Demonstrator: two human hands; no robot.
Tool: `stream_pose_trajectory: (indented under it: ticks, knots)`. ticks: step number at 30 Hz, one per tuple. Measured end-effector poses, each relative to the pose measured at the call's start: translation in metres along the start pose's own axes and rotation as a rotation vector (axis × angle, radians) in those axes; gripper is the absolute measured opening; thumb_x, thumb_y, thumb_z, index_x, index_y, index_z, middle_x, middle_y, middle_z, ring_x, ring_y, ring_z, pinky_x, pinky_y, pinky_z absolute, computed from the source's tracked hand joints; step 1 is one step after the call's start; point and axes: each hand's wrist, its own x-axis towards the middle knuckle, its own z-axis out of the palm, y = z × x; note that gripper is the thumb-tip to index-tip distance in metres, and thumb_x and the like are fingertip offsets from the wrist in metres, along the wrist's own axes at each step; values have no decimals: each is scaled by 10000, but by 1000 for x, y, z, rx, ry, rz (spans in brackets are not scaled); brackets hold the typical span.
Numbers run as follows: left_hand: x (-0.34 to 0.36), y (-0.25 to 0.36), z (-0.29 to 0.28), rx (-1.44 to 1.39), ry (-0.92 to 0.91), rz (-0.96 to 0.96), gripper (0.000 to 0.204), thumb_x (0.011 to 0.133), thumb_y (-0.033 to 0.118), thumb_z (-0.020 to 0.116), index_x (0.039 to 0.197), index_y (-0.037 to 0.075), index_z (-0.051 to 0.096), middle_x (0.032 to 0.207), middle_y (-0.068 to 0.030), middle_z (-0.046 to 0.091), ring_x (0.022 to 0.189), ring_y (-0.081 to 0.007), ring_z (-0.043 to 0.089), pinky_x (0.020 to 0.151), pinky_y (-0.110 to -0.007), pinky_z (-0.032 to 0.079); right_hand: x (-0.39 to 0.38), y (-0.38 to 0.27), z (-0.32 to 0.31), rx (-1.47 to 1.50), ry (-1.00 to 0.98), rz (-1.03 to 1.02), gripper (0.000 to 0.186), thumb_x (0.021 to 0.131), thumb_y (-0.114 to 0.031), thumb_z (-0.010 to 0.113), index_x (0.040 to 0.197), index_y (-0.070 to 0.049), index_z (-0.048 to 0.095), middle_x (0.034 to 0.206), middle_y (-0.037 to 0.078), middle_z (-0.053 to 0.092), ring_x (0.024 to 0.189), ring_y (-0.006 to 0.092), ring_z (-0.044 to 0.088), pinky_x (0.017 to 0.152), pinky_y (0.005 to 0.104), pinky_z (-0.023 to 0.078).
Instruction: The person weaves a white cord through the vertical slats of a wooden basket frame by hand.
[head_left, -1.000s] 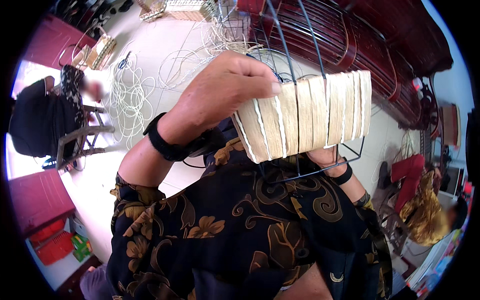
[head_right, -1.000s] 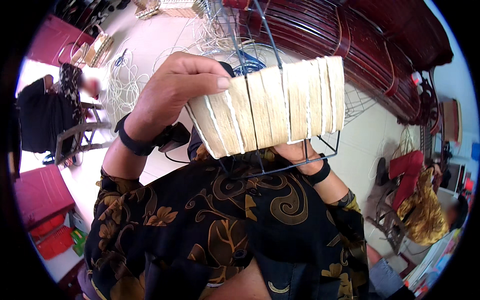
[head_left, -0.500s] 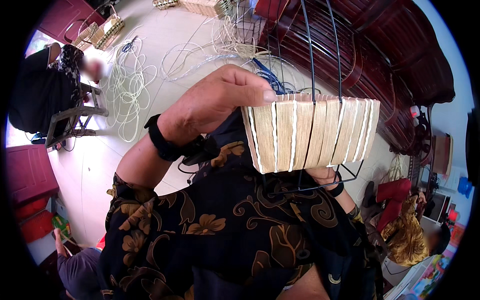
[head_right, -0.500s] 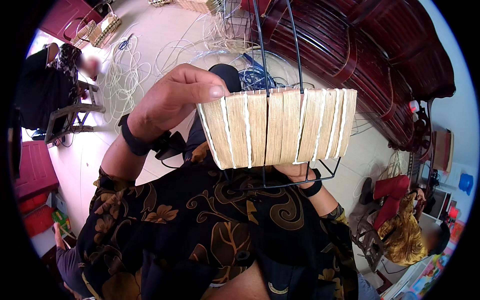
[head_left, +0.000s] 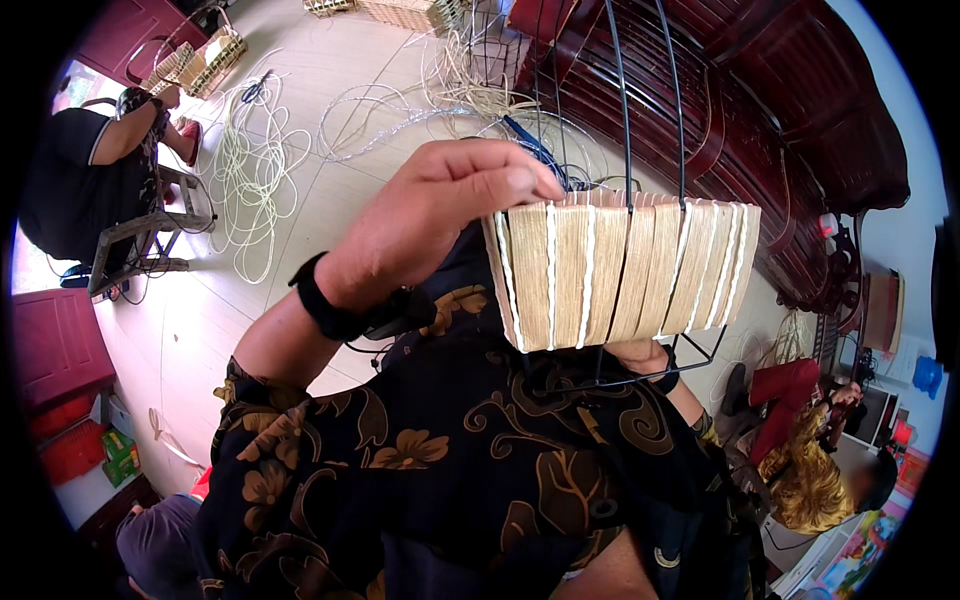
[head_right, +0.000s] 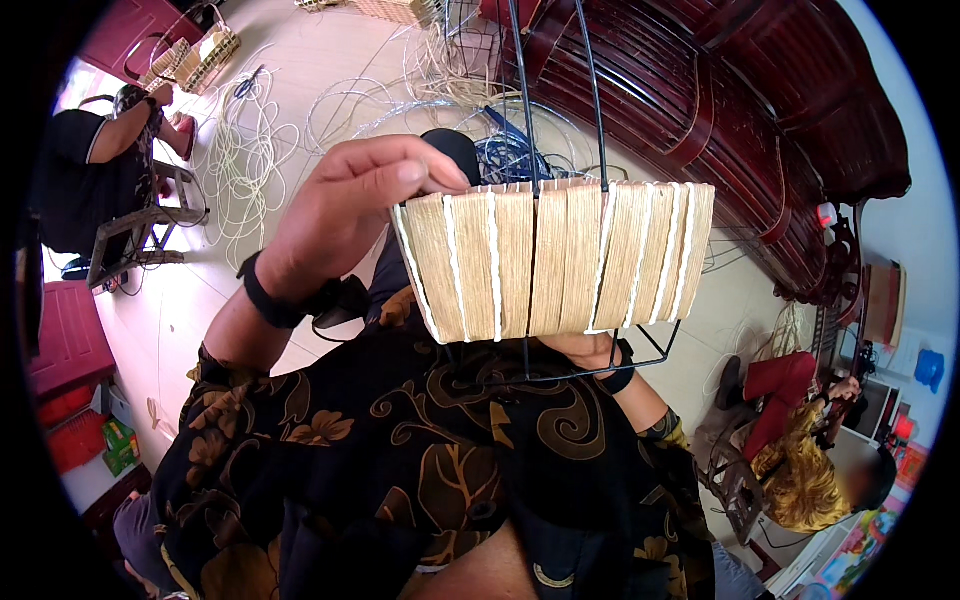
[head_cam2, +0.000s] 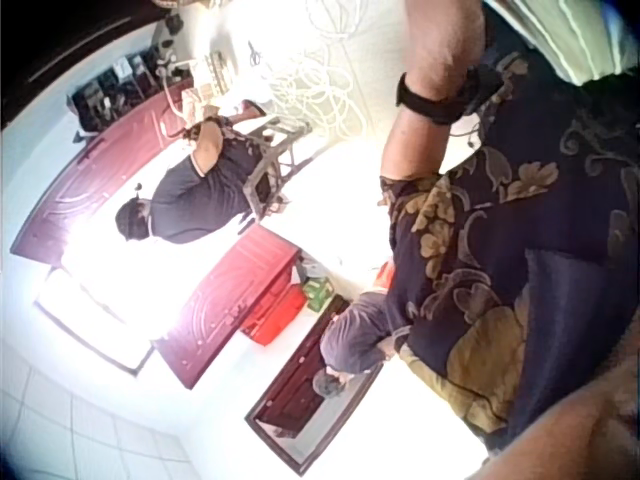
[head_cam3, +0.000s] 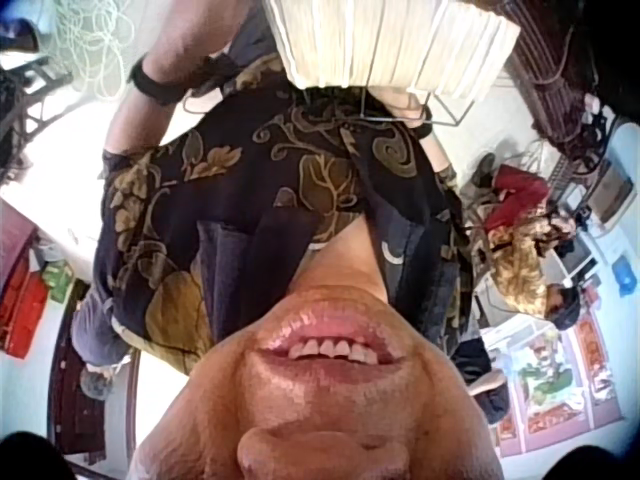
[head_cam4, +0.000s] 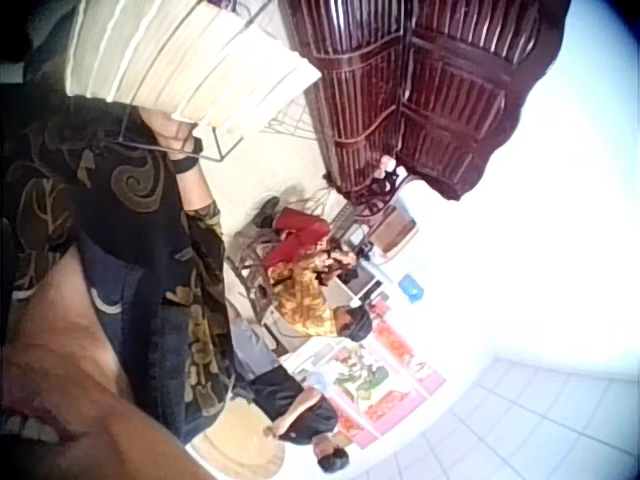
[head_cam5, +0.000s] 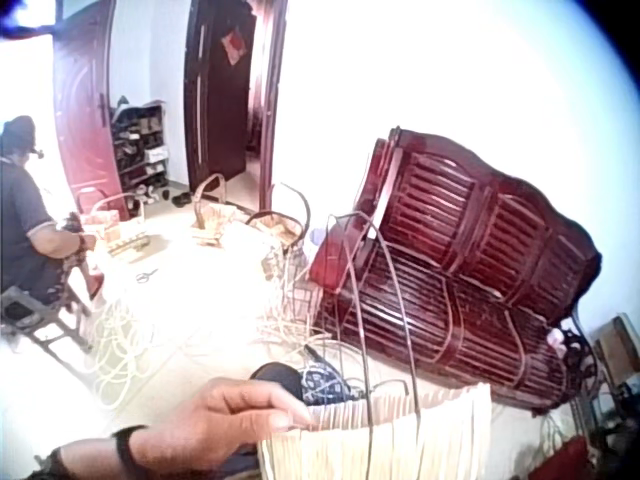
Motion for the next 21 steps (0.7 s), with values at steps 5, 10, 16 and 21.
stream_pose_trajectory:
  ticks: [5,10,16,21]
  knots:
    - [-14,-6,3,128,64,109,228,977,132,601,1047,-50,720,953,-90,713,900,-139,643,842,-284,480,2,1,1,9,-7,-6,517,924,-151,718,1407,-89,543,1396,116,578,1285,259,549,1088,420,425]
    - [-18,-1,5,328,31,238,223,973,140,610,1006,-51,721,901,-77,703,840,-127,622,771,-276,478,4,5,2,29,-10,-25,511,925,-151,718,1402,-88,547,1388,115,582,1278,257,553,1084,417,429]
    - [-12,-1,4,185,114,-36,237,982,180,619,959,-34,719,870,-51,696,823,-93,605,791,-257,465,5,-4,0,24,-15,-2,504,925,-150,717,1397,-88,552,1379,114,588,1269,255,558,1078,415,433]
    - [-8,5,1,123,18,-70,238,977,192,636,910,-20,720,858,-35,687,826,-93,604,805,-263,465,2,-2,1,33,-15,-20,498,926,-150,717,1393,-87,556,1371,113,592,1262,253,563,1073,412,437]
